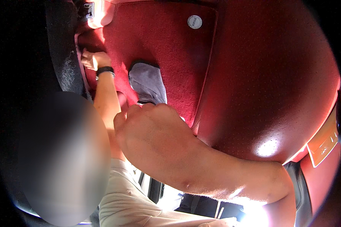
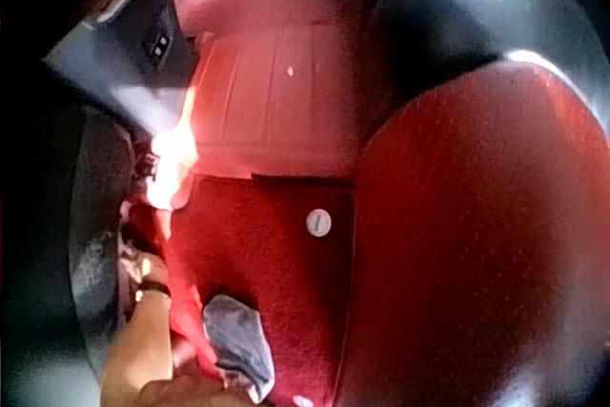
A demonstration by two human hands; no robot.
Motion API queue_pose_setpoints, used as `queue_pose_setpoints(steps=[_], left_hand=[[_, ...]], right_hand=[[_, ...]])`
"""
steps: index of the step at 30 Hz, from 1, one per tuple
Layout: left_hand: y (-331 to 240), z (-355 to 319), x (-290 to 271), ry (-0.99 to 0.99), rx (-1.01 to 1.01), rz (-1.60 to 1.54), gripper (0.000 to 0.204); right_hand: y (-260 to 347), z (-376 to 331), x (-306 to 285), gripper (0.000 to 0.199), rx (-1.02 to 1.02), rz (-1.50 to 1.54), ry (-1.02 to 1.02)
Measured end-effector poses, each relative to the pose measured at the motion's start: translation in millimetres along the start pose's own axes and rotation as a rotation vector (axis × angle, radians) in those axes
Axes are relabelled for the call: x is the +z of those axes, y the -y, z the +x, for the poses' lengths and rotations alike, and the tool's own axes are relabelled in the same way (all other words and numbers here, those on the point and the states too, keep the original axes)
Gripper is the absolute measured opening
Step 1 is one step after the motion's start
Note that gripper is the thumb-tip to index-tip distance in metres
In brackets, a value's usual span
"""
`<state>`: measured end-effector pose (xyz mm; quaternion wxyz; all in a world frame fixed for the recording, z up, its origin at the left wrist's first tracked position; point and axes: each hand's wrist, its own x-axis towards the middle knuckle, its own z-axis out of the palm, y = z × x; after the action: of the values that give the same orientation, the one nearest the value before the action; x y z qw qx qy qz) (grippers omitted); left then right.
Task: The person installs red car floor mats into a white car. They pick up each mat from a drying rack, unfold it, and place it into the driver and passenger footwells, tucking the edges under the seat and dashboard. The person also wipes the interior door panel and seat with a cloth.
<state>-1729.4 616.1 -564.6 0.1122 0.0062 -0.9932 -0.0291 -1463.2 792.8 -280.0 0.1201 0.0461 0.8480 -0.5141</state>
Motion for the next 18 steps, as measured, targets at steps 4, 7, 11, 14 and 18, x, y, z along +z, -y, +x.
queue_pose_setpoints(steps=[4, 7, 11, 14, 18], left_hand=[[-62, -98, -66, 0.071, 0.825, -0.455, 0.058], [-114, -179, -111, 0.441, 1.061, -0.607, 0.067], [-133, -212, -106, 0.502, 1.169, -0.553, 0.067], [-129, -214, -87, 0.541, 1.156, -0.504, 0.067], [-130, -216, -78, 0.535, 1.166, -0.445, 0.069]], right_hand=[[6, 0, 9, 0.017, -0.016, 0.048, -0.041], [5, 1, 8, 0.016, -0.016, 0.014, -0.017], [13, 2, 8, 0.016, -0.044, -0.061, -0.010], [16, 3, 6, 0.016, -0.001, -0.097, 0.015], [12, 7, 9, 0.015, 0.004, -0.024, 0.096]])
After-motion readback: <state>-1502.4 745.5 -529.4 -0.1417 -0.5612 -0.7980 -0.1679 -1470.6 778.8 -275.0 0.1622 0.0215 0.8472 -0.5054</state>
